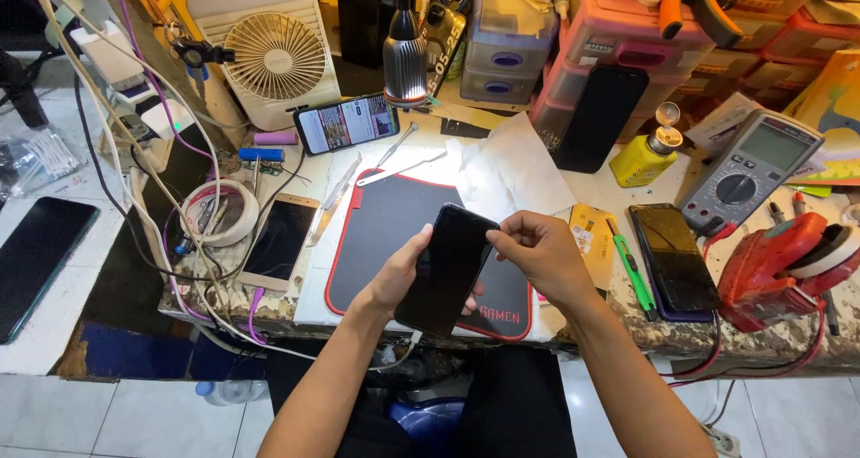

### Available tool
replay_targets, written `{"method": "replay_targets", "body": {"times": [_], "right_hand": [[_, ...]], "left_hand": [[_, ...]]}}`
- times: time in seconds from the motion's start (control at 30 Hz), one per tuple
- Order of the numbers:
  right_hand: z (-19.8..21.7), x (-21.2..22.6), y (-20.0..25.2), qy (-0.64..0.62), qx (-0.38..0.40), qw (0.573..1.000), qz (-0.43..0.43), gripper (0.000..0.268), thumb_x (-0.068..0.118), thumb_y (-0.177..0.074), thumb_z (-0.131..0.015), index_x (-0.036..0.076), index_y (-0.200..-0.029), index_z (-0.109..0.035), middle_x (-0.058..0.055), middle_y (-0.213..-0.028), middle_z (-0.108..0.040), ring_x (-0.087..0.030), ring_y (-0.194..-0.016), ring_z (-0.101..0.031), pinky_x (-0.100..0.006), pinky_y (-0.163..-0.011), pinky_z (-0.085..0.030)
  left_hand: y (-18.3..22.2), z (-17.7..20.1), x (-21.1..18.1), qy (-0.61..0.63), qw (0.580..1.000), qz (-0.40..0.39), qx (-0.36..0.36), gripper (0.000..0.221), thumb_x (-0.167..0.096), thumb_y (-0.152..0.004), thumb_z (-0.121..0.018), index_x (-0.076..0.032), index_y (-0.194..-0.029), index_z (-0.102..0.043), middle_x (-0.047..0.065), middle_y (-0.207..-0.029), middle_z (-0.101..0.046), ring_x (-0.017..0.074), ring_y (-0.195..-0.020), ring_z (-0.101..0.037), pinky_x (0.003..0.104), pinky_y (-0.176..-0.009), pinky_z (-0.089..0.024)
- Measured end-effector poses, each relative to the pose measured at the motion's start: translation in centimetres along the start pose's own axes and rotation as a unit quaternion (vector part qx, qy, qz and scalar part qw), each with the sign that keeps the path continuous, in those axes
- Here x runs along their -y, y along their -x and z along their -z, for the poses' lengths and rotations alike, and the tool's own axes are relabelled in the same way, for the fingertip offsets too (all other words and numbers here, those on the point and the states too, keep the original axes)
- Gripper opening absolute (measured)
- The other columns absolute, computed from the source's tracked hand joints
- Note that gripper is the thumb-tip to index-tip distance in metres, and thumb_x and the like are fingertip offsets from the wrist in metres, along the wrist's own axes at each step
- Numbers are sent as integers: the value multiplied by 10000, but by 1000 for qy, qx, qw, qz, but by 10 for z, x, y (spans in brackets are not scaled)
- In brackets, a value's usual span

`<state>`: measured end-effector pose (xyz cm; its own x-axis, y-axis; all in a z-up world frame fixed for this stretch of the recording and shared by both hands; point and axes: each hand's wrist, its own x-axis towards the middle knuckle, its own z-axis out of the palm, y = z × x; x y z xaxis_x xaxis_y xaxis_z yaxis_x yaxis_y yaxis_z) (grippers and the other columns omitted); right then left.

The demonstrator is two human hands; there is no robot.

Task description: Testing and diagnosing a mobile phone by repeatedly plugging in a charging cable and observing the screen.

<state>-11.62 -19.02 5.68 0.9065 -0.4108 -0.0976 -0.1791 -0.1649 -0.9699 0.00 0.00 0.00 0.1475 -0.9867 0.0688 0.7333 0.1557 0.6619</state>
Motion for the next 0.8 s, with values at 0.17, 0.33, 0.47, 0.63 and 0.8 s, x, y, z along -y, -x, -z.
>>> {"method": "replay_targets", "body": {"times": [0.17,0.33,0.47,0.63,0.8], "right_hand": [[-5,2,2,-2,-25,1000,-3,194,175,-938,-754,-18,-947,-764,-162,-689,-673,-228,-659,-655,-340,-677,-532],[-9,1,1,-33,-30,999,-10,173,160,-959,-732,-9,-952,-771,-176,-718,-676,-264,-693,-687,-364,-710,-554],[-14,4,5,-16,-44,999,20,196,165,-912,-785,-23,-957,-757,-134,-672,-661,-193,-647,-640,-318,-662,-519],[-14,1,6,-24,-54,998,37,198,188,-945,-765,-4,-992,-773,-169,-720,-698,-227,-693,-689,-346,-695,-536],[-17,-7,6,-212,-42,976,-33,233,213,-997,-676,7,-1033,-777,-157,-792,-721,-240,-785,-694,-388,-821,-536]], "left_hand": [[0,2,3,42,999,3,-12,774,-609,-1063,-229,11,-1263,-646,326,-1046,-722,401,-909,-762,512,-814,-637],[1,-1,2,69,997,-3,-20,751,-606,-1067,-262,10,-1251,-651,337,-1049,-721,416,-921,-757,526,-821,-636],[-1,2,2,69,997,2,-23,760,-613,-1058,-254,4,-1271,-644,346,-1044,-716,423,-907,-757,522,-810,-635],[0,2,1,93,995,-7,-23,733,-621,-1049,-306,-17,-1277,-654,337,-1053,-720,438,-912,-753,533,-820,-630],[3,-1,-4,126,992,-4,-25,738,-621,-1043,-311,-15,-1262,-671,394,-1036,-696,487,-912,-739,569,-824,-623]]}}
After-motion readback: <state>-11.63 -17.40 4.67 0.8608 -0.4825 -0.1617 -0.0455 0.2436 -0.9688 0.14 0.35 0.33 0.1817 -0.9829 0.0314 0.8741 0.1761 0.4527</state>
